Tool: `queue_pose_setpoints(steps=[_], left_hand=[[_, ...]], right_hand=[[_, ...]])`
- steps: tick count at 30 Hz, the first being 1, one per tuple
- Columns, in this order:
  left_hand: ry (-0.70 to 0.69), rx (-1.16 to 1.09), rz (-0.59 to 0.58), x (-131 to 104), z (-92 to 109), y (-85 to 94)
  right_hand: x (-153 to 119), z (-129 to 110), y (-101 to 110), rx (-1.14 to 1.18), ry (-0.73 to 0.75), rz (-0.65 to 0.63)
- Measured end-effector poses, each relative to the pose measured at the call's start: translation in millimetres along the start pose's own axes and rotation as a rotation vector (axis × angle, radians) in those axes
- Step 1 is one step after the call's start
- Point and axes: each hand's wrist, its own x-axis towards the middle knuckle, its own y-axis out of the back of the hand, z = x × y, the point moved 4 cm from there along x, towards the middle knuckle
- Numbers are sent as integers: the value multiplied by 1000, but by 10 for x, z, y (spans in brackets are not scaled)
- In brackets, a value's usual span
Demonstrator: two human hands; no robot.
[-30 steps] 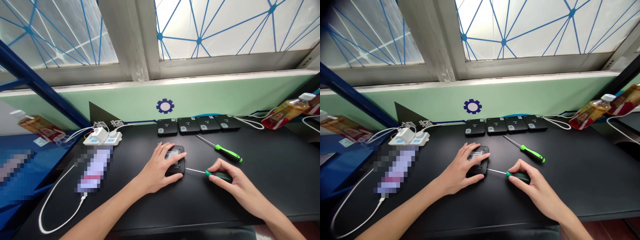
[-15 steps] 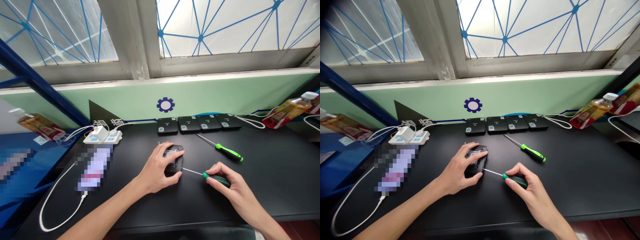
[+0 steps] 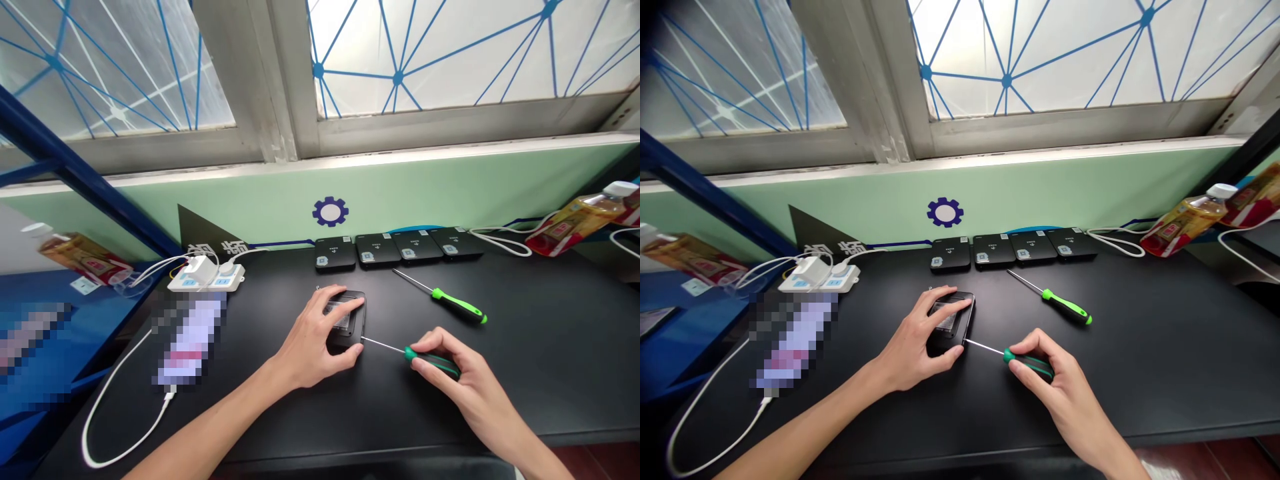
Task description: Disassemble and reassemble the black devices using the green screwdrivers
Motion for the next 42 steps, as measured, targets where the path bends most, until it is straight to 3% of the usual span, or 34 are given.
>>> queue_pose_setpoints(steps=[42], left_hand=[[68,-120,194,41,125,14]], right_hand=[[6,-66,-6,70,50,-16]])
